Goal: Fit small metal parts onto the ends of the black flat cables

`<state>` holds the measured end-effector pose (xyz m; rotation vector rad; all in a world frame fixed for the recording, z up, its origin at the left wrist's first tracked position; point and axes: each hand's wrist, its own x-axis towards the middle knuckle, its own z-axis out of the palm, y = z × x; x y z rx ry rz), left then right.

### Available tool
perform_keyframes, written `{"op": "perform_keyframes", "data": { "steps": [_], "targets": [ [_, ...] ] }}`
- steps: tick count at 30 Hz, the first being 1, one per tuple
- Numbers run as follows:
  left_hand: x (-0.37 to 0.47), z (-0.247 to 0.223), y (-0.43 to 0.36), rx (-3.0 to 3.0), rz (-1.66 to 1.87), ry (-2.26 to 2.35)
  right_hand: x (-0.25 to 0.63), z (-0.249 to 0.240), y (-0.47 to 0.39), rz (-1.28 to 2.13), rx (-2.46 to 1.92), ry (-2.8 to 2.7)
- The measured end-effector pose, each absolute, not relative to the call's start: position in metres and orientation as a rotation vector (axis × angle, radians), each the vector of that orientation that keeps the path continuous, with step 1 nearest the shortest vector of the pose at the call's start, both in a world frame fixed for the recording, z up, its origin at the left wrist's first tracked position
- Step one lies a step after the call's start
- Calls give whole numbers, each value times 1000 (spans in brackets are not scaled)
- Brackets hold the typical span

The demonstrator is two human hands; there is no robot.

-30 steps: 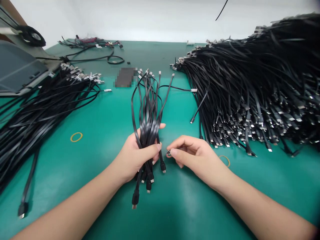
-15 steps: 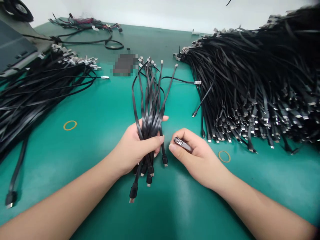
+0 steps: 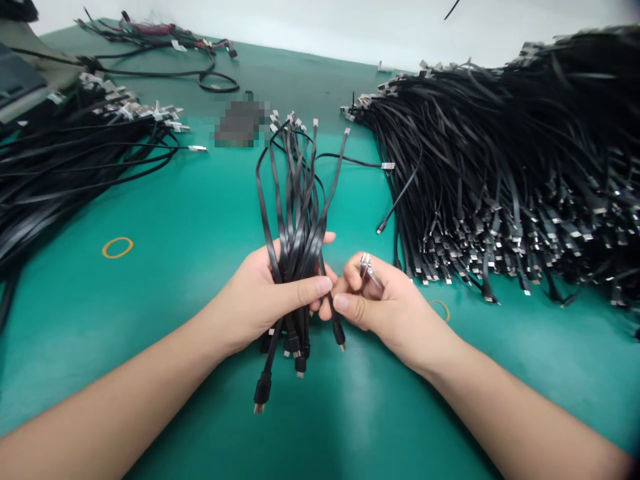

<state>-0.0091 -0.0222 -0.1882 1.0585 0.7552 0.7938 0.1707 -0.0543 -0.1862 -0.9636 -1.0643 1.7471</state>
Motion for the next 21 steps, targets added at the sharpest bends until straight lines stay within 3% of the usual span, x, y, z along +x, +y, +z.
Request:
{"op": "perform_keyframes", "data": {
  "steps": [21],
  "targets": [
    [-6, -187, -23, 1118, 784, 932, 170, -183, -56, 1718, -1131, -1205]
  ]
}}
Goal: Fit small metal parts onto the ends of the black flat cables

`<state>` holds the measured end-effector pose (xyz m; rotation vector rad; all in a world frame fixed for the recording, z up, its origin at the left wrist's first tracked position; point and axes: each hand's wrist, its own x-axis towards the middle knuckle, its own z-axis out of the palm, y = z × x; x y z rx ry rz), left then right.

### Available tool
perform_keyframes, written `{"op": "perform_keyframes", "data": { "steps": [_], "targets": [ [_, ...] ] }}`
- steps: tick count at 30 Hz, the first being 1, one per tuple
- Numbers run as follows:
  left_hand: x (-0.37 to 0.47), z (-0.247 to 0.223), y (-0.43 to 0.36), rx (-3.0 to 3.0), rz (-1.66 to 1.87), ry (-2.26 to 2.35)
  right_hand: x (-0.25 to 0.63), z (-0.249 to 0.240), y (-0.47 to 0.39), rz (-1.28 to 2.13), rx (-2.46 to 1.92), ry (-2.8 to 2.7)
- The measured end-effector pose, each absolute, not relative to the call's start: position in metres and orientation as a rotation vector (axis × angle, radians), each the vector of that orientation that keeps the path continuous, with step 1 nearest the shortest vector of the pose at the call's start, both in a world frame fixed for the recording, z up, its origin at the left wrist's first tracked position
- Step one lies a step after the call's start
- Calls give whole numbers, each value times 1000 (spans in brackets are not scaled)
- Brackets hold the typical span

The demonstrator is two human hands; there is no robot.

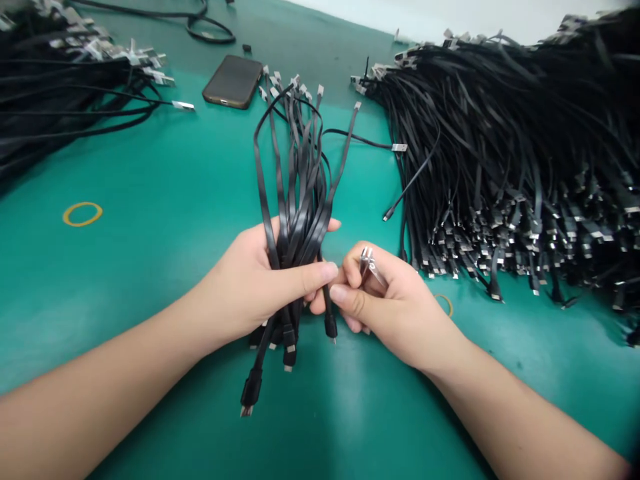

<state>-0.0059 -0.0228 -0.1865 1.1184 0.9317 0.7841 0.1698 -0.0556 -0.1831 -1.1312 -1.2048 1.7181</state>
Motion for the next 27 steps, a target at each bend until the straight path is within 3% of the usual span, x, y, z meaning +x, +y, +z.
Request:
{"op": "perform_keyframes", "data": {
  "steps": [13, 20, 27],
  "targets": [
    [-3, -186, -24, 1170, 805, 1065, 167, -183, -56, 1686, -1180, -1296],
    [-4, -186, -24, 1185, 853, 1131, 185, -175, -63, 1149, -1449, -1652],
    [-3, -189, -22, 1148, 868, 1135, 199, -171, -60, 1186, -1318, -2019]
  ]
}}
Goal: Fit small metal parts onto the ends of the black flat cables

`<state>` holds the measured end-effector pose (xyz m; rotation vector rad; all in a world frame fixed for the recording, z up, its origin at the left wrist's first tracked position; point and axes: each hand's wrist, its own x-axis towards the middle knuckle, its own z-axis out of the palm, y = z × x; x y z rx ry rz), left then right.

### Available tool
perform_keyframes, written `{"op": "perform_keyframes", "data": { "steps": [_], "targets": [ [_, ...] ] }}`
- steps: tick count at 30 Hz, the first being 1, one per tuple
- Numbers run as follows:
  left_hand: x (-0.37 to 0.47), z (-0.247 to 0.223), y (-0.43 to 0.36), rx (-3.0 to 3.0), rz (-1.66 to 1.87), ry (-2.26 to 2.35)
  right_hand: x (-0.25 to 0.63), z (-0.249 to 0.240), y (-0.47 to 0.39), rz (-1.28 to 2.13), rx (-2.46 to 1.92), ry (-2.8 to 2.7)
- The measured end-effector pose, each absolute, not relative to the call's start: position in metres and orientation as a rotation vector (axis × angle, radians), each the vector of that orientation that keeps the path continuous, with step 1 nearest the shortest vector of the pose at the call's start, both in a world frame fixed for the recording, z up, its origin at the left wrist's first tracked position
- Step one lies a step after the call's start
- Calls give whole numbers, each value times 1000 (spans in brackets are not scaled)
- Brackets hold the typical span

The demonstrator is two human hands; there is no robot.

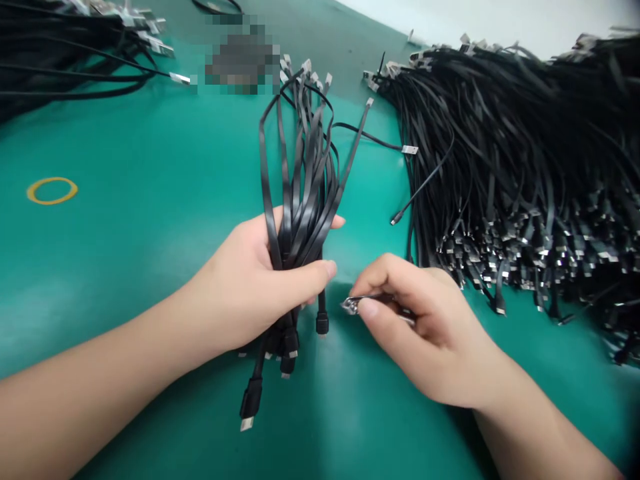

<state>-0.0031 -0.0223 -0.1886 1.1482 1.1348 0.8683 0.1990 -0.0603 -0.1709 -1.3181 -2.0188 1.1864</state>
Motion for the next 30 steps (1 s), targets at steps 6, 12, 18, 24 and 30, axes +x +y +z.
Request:
{"op": "perform_keyframes", "data": {
  "steps": [6, 12, 18, 24, 30],
  "targets": [
    [-2, -189, -22, 1132, 868, 1152, 189, -181, -65, 1266, -1317, -1887],
    [-2, -188, -22, 1141, 873, 1151, 188, -182, -65, 1323, -1354, -1779],
    [-4, -191, -22, 1215, 893, 1141, 191, -183, -63, 1315, -1329, -1860],
    [-4, -194, -22, 1268, 908, 1160, 189, -184, -66, 1337, -1262, -1875],
    [-3, -192, -21, 1295, 921, 1188, 188, -182, -64, 1331, -1257, -1889]
  ]
}}
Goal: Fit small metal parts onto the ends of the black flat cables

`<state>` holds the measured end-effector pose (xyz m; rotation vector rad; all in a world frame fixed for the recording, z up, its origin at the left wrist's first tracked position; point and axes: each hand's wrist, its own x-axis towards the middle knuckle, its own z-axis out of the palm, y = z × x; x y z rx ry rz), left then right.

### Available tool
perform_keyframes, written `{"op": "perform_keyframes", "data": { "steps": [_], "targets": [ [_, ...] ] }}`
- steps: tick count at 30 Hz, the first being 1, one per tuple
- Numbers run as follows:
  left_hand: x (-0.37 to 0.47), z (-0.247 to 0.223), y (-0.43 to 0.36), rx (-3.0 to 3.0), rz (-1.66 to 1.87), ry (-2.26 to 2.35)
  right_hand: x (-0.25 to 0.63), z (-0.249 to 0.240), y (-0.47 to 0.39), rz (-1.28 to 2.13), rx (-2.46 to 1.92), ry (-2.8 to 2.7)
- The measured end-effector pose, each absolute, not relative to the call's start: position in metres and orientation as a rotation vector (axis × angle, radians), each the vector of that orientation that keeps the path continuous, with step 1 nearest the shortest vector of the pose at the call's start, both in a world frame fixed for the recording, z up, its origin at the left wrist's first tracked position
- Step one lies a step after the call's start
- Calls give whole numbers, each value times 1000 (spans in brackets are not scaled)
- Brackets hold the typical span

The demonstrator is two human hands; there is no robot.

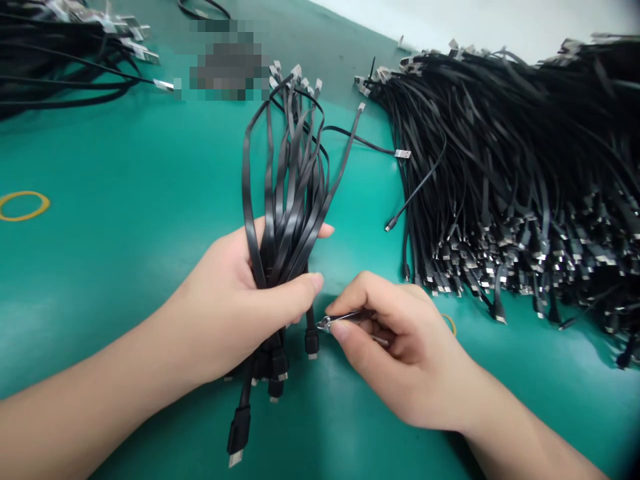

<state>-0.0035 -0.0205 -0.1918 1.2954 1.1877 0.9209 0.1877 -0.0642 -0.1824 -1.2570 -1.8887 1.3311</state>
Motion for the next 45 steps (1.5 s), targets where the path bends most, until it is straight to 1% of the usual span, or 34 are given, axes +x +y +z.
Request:
{"op": "perform_keyframes", "data": {
  "steps": [29, 45],
  "targets": [
    [-5, -194, -21, 1363, 913, 1187, 187, -181, -63, 1398, -1262, -1884],
    [-4, -191, -23, 1299, 906, 1195, 189, -180, -62, 1340, -1297, -1986]
  ]
}}
